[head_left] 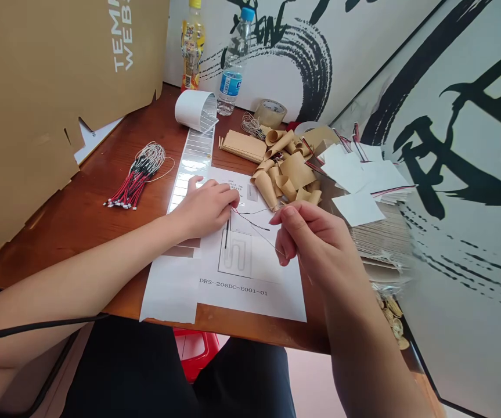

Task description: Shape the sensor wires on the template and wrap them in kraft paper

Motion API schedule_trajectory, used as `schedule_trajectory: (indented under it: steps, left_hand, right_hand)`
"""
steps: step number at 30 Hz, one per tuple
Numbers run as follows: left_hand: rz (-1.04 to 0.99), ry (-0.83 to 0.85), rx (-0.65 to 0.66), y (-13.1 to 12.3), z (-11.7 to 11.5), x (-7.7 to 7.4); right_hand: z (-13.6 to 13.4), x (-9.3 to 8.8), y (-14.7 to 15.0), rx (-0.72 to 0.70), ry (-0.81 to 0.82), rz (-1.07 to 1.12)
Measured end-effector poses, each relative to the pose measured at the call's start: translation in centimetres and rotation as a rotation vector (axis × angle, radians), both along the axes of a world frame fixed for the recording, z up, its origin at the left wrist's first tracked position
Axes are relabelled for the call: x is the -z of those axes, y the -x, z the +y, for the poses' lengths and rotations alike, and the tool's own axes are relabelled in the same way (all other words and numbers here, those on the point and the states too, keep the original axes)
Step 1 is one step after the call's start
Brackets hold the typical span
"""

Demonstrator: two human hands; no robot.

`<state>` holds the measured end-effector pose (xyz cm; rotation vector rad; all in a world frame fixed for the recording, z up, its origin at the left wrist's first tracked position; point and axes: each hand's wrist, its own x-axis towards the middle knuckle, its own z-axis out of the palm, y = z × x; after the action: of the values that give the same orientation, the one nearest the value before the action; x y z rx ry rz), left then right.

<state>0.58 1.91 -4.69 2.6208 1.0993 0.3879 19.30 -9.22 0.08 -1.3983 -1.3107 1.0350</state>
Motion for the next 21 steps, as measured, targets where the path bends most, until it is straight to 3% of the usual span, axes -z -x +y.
schedule_trajectory:
  steps: [10, 16, 21]
  left_hand:
    - [0.016, -0.072, 0.018, -0.1, -0.4, 0.2]
    - [0.058, -0.088, 0.02, -0.3, -0.7, 0.0]
    - [0.031, -0.095, 0.017, -0.3, -0.6, 0.1]
  right_hand:
    - [-0.4, -0.3, 0.9, -0.169, -0.071, 0.117]
    - [-0.1, 0.0, 1.0, -0.063, -0.176, 0.083]
    - [0.2, 0.6, 0.8, 0.044, -0.29, -0.142]
